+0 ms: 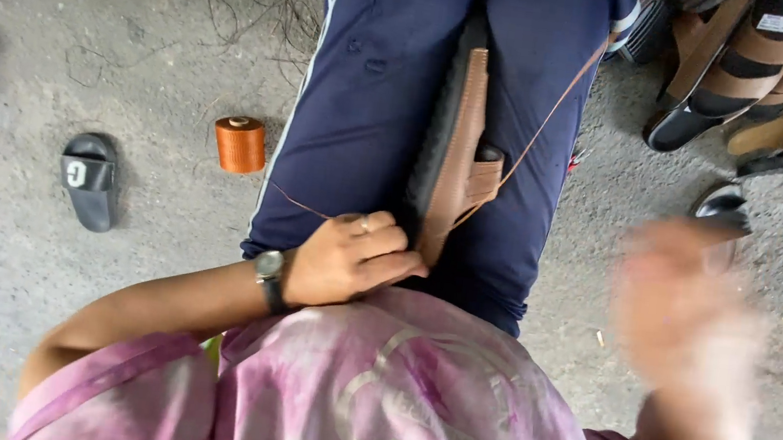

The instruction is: Hand-stitching the leather upper of a sandal to its sole using a needle and thread.

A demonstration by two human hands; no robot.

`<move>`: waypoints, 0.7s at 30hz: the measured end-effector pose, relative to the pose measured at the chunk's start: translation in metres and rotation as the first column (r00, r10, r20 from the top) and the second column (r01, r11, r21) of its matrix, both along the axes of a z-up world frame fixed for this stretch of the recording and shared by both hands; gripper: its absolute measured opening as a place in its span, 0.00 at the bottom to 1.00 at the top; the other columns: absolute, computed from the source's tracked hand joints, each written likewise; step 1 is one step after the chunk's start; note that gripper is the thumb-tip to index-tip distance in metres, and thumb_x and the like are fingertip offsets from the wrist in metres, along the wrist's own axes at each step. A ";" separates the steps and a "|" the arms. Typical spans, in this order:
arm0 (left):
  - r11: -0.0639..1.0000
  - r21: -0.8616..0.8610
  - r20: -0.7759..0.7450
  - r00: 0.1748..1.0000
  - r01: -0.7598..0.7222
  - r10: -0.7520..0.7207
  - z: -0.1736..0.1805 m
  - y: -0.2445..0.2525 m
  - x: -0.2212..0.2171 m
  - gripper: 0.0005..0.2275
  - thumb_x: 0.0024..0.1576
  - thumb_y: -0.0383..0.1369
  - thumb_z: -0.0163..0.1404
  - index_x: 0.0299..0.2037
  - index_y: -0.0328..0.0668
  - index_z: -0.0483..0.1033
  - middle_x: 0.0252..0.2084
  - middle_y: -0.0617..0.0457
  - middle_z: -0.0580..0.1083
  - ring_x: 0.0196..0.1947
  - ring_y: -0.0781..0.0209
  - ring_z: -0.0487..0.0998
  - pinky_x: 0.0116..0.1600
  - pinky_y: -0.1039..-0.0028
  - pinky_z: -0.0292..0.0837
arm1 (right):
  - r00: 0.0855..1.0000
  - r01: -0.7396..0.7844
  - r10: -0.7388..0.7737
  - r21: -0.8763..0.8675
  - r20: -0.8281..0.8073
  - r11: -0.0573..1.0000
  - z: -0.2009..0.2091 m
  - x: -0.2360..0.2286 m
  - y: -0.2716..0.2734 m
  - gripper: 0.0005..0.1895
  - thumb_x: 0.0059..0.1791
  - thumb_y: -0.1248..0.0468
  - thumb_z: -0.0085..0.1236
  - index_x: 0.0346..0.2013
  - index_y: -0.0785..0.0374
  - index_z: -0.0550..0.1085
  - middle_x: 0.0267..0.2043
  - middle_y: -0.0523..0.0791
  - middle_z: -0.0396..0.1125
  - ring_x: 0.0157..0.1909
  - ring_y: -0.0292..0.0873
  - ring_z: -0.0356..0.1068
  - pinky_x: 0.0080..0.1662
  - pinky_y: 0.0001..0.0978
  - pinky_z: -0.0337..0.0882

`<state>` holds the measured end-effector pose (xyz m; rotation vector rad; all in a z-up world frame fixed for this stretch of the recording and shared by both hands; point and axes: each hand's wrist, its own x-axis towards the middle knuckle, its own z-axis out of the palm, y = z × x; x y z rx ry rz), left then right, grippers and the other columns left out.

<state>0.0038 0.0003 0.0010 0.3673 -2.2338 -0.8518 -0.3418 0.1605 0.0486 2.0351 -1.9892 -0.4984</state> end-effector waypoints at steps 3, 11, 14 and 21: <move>1.000 -0.005 -0.029 0.999 -0.024 0.024 -0.003 0.002 -0.005 0.08 0.62 0.28 0.51 0.29 0.38 0.74 0.26 0.51 0.63 0.24 0.55 0.68 0.27 0.74 0.70 | 0.868 -0.197 0.205 -0.065 0.453 0.978 0.003 0.085 -0.053 0.12 0.55 0.67 0.52 0.53 0.56 0.76 0.43 0.45 0.66 0.28 0.39 0.69 0.33 0.31 0.72; 0.988 -0.134 -0.093 0.994 -0.075 0.063 -0.004 0.002 -0.004 0.10 0.60 0.24 0.52 0.25 0.40 0.73 0.24 0.51 0.63 0.21 0.58 0.66 0.25 0.75 0.66 | 0.582 -0.385 0.348 -0.127 0.735 0.914 0.005 0.110 -0.079 0.10 0.47 0.68 0.56 0.41 0.53 0.77 0.37 0.43 0.66 0.19 0.38 0.66 0.25 0.32 0.72; 0.981 -0.167 -0.130 0.988 -0.100 0.079 -0.004 0.001 -0.005 0.09 0.60 0.24 0.51 0.25 0.41 0.74 0.24 0.53 0.65 0.22 0.60 0.67 0.26 0.77 0.66 | 0.434 -0.256 0.264 -0.163 0.861 0.953 0.010 0.107 -0.077 0.10 0.48 0.67 0.56 0.44 0.58 0.77 0.40 0.45 0.70 0.28 0.40 0.73 0.32 0.29 0.75; 0.987 -0.147 -0.123 0.992 -0.061 0.043 -0.007 0.005 -0.008 0.10 0.60 0.23 0.51 0.25 0.40 0.73 0.24 0.52 0.64 0.21 0.59 0.67 0.25 0.76 0.65 | 0.555 -0.319 0.258 -0.084 0.791 0.944 0.016 0.117 -0.083 0.07 0.49 0.69 0.53 0.36 0.54 0.76 0.32 0.42 0.66 0.24 0.42 0.68 0.27 0.31 0.73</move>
